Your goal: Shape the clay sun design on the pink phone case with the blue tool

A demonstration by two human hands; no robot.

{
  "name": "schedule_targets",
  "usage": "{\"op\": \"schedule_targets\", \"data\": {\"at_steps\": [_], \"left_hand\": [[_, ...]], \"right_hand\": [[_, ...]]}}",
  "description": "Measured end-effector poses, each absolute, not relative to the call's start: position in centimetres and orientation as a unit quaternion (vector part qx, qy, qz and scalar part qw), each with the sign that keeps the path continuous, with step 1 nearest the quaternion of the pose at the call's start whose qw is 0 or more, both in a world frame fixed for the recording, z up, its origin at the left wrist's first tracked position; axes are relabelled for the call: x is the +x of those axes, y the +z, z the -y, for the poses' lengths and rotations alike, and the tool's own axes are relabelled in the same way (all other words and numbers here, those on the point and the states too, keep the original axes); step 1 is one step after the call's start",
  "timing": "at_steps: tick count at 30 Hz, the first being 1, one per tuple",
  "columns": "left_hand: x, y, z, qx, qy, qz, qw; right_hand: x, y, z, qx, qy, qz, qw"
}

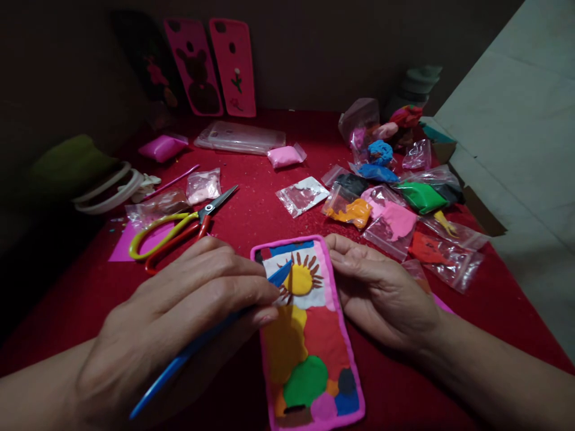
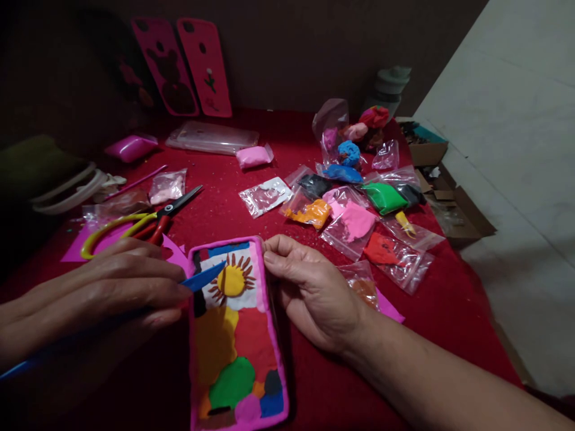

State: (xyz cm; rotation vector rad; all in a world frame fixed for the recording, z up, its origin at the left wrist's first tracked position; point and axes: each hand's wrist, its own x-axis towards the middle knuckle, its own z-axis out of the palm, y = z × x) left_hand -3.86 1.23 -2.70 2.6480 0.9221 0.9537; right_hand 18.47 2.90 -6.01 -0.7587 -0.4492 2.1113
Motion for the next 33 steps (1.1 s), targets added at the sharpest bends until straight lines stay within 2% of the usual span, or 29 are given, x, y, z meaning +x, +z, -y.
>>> {"op": "schedule_targets", "data": {"at_steps": [6,12,33], "left_hand": [[-4.2,-2.8,-1.7,0.879,0.296,-0.339,0.158],[-4.5,-3.0,-1.4,0.836,0.344,-0.366,0.221],[-4.7,-2.9,-1.6,0.827,0.349,-0.37,0.241]], "right_hand": [[18.6,-6.3,-3.0,-0.286,0.847,0.178,0.411],[18.5,-6.5,-2.9,-0.298,0.841,0.19,0.41],[18.4,-6.5,-2.9,-0.295,0.844,0.193,0.404]]}}
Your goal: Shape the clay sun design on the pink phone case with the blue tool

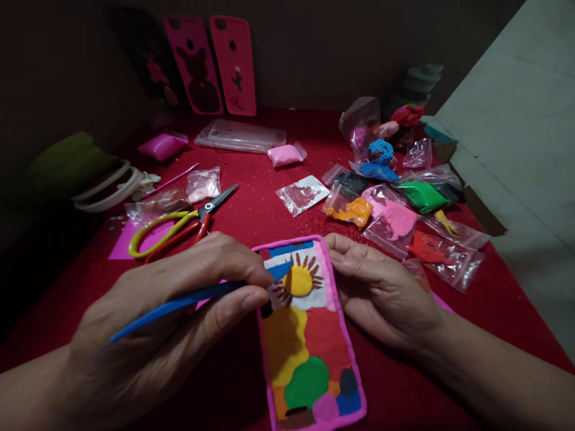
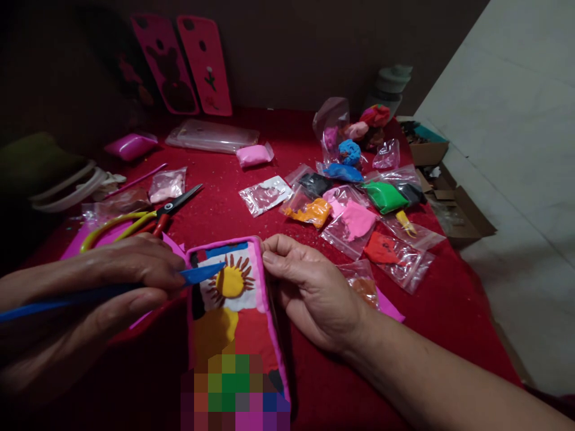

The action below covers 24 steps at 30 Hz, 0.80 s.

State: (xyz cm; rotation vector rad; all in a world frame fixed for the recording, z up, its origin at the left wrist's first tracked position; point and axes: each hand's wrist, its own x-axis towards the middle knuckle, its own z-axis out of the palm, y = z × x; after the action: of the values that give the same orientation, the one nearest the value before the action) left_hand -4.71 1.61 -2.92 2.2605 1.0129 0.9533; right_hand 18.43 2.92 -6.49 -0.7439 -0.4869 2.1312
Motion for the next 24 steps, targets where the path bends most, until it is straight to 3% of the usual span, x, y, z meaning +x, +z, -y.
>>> {"op": "schedule_targets", "data": {"at_steps": [24], "left_hand": [[-4.72,-2.87,-1.96,0.837,0.334,-0.367,0.23]], "right_hand": [[18.59,-6.15,-2.9,-0.328,0.833,0.205,0.397]]}}
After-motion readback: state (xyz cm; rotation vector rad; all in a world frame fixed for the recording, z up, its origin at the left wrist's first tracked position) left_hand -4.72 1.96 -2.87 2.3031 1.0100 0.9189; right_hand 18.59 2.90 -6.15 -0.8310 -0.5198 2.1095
